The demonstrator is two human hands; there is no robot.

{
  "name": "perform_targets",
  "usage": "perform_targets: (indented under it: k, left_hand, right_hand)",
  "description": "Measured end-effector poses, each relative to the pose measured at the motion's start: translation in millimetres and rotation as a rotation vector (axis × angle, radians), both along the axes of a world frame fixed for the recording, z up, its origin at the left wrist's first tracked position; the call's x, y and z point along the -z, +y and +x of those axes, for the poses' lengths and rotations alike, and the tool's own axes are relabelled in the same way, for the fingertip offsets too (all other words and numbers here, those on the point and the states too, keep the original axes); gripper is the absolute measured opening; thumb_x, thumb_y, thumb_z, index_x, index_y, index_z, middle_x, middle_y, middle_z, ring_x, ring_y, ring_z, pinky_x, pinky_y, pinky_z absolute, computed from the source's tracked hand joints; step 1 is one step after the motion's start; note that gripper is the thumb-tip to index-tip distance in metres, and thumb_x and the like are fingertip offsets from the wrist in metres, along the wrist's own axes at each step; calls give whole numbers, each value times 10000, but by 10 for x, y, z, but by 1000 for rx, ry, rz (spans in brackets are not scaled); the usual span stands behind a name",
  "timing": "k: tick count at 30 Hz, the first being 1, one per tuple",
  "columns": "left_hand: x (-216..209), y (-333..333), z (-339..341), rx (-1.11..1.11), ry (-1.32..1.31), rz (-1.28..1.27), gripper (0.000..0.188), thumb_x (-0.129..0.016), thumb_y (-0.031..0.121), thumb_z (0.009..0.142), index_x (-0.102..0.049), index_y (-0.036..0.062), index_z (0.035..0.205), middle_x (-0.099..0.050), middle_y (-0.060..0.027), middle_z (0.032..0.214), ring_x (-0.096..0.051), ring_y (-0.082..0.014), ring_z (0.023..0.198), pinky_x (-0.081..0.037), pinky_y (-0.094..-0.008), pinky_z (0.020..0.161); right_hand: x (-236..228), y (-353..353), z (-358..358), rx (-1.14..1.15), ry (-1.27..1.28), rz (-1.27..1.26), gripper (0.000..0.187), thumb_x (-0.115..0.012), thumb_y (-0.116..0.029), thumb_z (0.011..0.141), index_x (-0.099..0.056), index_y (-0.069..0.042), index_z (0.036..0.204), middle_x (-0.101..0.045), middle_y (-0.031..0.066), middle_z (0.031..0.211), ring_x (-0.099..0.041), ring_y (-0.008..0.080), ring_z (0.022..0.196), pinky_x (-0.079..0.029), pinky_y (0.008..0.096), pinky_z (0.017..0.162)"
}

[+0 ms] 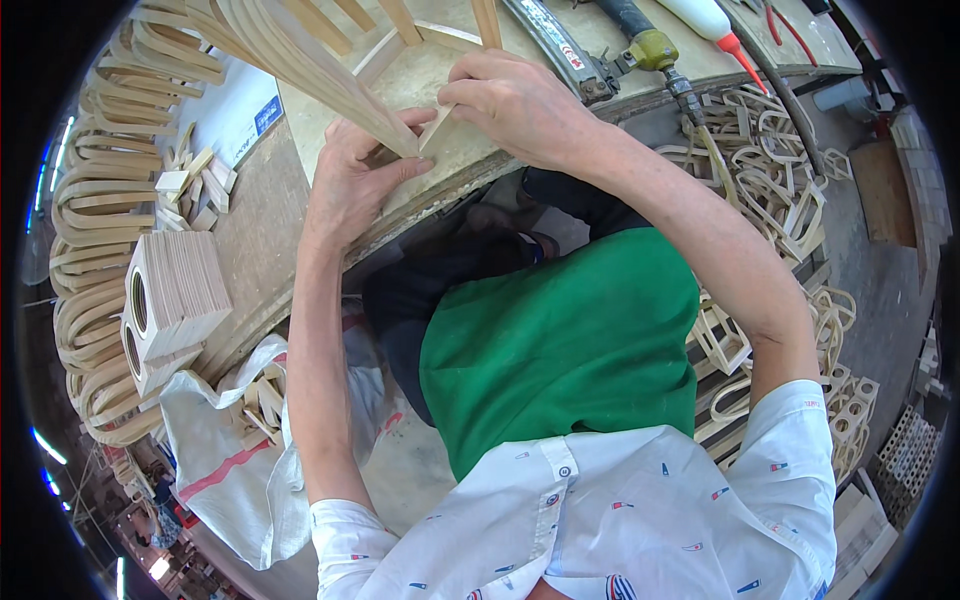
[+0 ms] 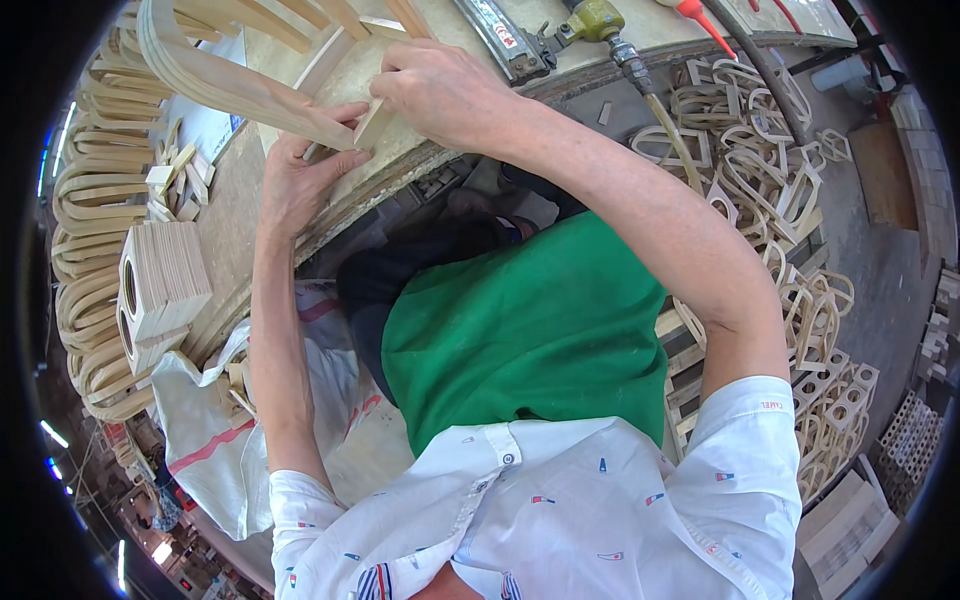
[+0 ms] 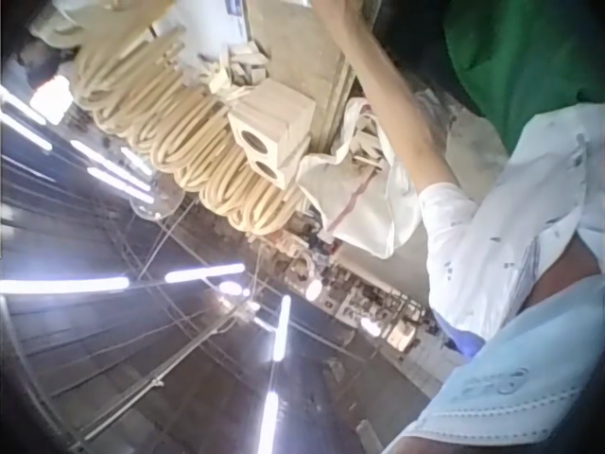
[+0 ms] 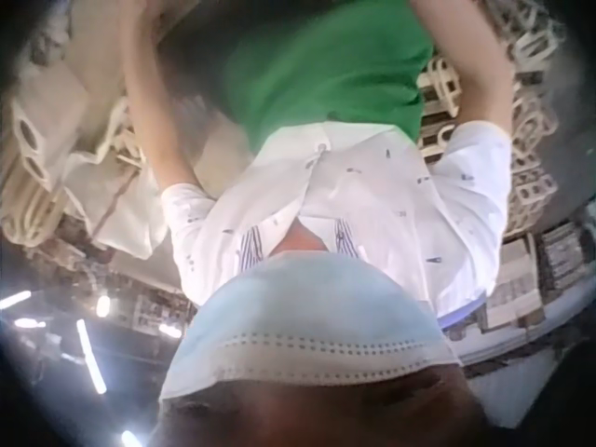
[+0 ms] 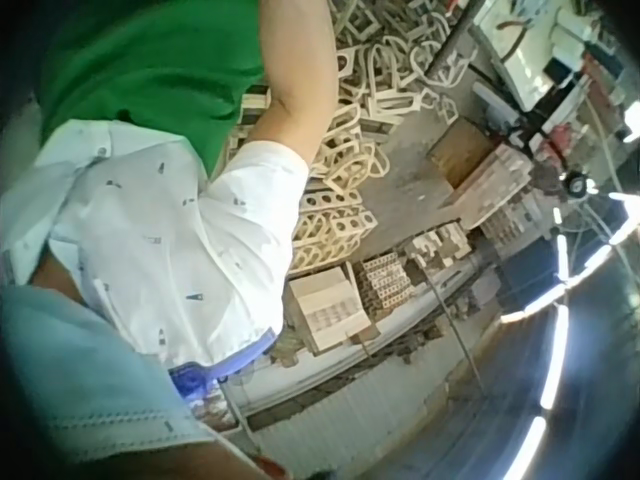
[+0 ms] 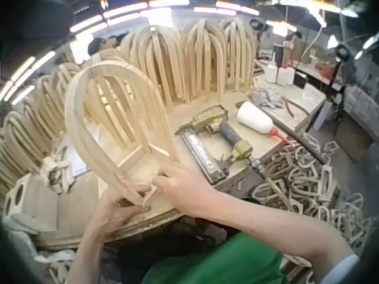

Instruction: The person assembles a wooden chair frame using a pneumatic nail gun and wood glue. They apply glue to small wooden blocks and attach them to the chair legs, then secure the joints by firing nails with the nail gun. The process involves repeated gluing and nailing of multiple components to build the structure.

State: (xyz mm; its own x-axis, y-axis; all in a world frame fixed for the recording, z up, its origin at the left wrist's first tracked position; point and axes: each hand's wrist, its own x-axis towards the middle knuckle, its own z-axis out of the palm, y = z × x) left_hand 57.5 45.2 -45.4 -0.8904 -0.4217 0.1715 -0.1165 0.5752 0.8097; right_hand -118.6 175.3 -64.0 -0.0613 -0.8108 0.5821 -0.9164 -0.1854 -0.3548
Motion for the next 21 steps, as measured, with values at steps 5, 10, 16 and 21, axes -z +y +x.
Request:
perform_targets:
  k: [5, 10, 16, 21]
  left_hand:
    - [-73, -22, -45, 78, 12, 102, 330, -774, -3, 690, -738, 61, 1012, -681, -20, 914, -553, -98, 767, -441, -265, 610]
    - [-65, -65, -68, 104, -24, -85, 345, -788, 46, 685, -739, 85, 1024, -704, -14, 971, -581, -156, 900, -426, -315, 843]
    - [-3, -75, 29, 53, -43, -35, 342, -791, 83, 685, -742, 115, 1022, -704, -3, 1026, -564, -191, 1021, -351, -352, 995]
    - [-17, -104, -27, 83, -77, -157, 321, -763, 18, 735, -718, 62, 1050, -684, 3, 1051, -593, -127, 1022, -347, -325, 1071]
  right_hand:
    - [-24, 9, -1, -8, 0, 9, 140, -651, -80, 834, -670, -11, 954, -622, 114, 952, -616, 306, 897, -502, 400, 758]
    - [-42, 36, -33, -28, -23, -89, 126, -645, -88, 819, -658, -12, 918, -628, 135, 909, -620, 330, 826, -506, 410, 724]
    - [-779, 475, -520, 629, -320, 224, 310, -704, -225, 852, -622, 26, 1016, -636, 61, 773, -600, 129, 595, -512, 293, 588]
    - [-485, 233, -1331, 795, -174, 379, 353, -660, -250, 844, -631, 72, 986, -659, 267, 882, -653, 372, 841, -510, 393, 773]
